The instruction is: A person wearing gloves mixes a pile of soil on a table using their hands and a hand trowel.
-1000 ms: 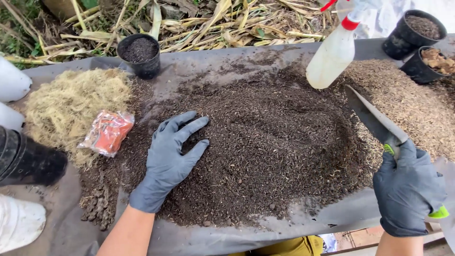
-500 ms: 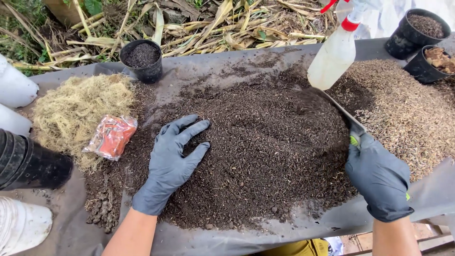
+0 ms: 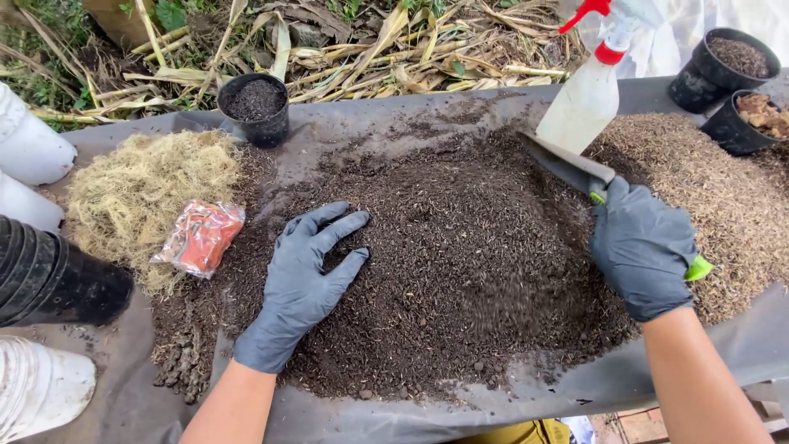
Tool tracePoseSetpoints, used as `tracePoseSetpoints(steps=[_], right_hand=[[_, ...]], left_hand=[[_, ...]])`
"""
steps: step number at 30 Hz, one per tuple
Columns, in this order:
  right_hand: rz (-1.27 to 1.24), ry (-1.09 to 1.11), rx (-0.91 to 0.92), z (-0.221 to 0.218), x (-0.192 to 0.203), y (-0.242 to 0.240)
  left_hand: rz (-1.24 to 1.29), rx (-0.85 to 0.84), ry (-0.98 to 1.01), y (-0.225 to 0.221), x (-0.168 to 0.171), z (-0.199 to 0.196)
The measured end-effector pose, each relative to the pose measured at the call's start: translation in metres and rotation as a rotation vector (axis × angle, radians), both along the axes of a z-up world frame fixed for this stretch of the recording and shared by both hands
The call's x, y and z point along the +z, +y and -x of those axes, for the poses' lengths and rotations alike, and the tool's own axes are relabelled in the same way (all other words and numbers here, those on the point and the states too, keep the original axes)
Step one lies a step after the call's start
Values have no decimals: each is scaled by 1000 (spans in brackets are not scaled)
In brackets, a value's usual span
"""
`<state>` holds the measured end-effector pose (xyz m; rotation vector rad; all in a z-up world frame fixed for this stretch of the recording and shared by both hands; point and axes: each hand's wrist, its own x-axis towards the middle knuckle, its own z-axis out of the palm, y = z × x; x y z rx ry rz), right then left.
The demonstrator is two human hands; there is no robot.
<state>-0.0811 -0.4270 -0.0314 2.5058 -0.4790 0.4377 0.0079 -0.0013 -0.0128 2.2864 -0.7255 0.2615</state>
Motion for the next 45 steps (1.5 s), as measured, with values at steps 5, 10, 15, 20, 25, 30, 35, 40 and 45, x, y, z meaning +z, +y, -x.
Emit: tracePoseSetpoints(steps=[5,10,15,20,25,30,35,40,45], right_hand=[[-756,235,-223,-2,39,29],[-976,347,-316,-7,83,54],[-957,305,-231,-13,92,62],[-573,-63,221,-11,80,69],[-321,-259,594,-12,62,56],[-168,-225,788,-14,54,54],[-213,-185,764,1,22,20],[-100,-168,647,16,-19,-44],[-180,-117,535,27,-15,-64]], left_hand=[[3,-16,-19,0,-3,-2],[8,-10,-13,-1,-3,-1],[22,-5,-14,-1,-1,0],[167,-64,4,-2,15,6],[374,-125,54,-1,18,11],[244,-188,-52,-4,30,16],[-216,-43,-112,-4,11,8],[-83,-60,-90,0,6,4],[-42,-40,-78,1,0,1]])
